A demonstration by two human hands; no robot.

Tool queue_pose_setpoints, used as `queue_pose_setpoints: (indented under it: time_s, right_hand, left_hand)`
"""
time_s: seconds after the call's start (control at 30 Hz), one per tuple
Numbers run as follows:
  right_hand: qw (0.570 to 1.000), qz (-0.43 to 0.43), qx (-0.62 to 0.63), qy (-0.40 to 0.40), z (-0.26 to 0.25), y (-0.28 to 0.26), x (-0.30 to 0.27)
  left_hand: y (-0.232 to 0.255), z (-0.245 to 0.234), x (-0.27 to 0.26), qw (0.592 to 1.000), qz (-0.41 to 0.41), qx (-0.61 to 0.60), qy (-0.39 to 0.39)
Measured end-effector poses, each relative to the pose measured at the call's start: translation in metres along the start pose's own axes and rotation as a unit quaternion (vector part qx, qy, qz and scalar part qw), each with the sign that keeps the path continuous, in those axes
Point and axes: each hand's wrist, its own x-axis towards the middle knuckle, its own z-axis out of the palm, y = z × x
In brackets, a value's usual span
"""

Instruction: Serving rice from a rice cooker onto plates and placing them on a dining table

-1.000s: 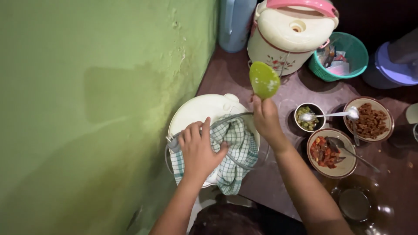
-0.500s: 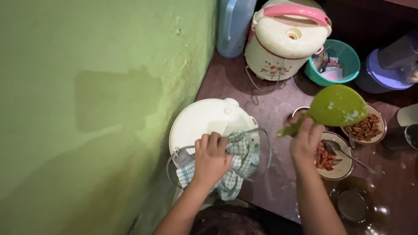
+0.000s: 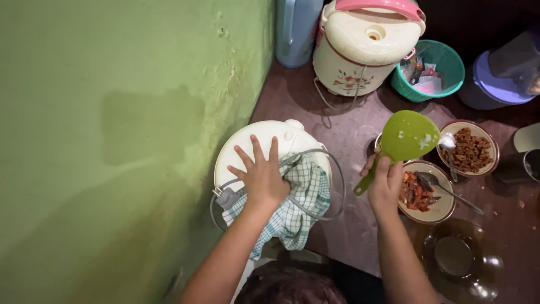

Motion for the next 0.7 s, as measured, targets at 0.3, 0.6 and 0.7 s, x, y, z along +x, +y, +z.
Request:
queue_pose_setpoints:
  time_s: [0.3,0.6,0.7]
  right_hand:
    - [0.999,0.025,-0.035,-0.022,-0.023,0.007,-0.008]
    - [0.951,0.058,-0.269,-0.143,0.051,-0.026,0.065]
    - [0.953,0.031,-0.244,-0.175,0.083,-0.011,0.077]
  left_hand:
    - [0.009,0.008,0.007,0.996,0.048,0.073,0.009]
    - [-0.009,0.033,0.009,0.989,0.107,0.031,0.097]
    - [-0.021,0.048,0.011,0.974,0.124,-0.01,0.19]
